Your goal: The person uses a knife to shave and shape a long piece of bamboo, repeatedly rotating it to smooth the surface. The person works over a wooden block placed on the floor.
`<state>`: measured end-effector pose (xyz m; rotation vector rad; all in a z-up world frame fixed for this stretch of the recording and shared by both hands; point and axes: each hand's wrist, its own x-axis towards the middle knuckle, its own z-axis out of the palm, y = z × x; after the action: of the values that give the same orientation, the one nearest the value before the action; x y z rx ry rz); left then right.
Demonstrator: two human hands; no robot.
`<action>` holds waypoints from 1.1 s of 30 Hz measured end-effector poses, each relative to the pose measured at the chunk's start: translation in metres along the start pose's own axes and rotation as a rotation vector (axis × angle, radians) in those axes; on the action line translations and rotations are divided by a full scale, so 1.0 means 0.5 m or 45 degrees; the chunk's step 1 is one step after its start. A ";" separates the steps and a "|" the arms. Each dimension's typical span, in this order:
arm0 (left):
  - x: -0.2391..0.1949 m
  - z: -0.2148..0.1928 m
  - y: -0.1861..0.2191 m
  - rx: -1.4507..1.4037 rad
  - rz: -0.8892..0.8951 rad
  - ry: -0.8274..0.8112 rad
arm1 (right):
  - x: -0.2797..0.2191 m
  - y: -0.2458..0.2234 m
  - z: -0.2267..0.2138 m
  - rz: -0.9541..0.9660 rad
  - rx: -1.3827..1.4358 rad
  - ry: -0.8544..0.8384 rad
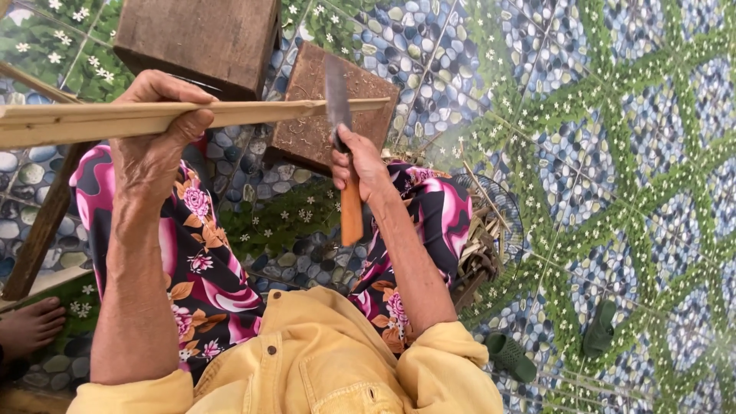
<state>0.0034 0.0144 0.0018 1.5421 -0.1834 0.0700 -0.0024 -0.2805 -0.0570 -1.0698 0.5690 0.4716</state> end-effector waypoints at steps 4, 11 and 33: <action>0.004 -0.001 -0.001 0.007 -0.006 0.023 | -0.029 -0.006 0.027 0.197 0.141 -0.454; 0.006 0.008 0.014 -0.145 0.020 -0.057 | 0.062 0.043 -0.029 -1.033 -0.735 0.363; -0.005 0.162 0.006 0.132 -0.118 -0.391 | 0.013 -0.088 -0.101 -1.091 0.327 0.210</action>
<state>-0.0054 -0.0660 0.0057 1.6578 -0.3556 -0.2351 0.0195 -0.3439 -0.0496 -1.0034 0.2586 -0.4316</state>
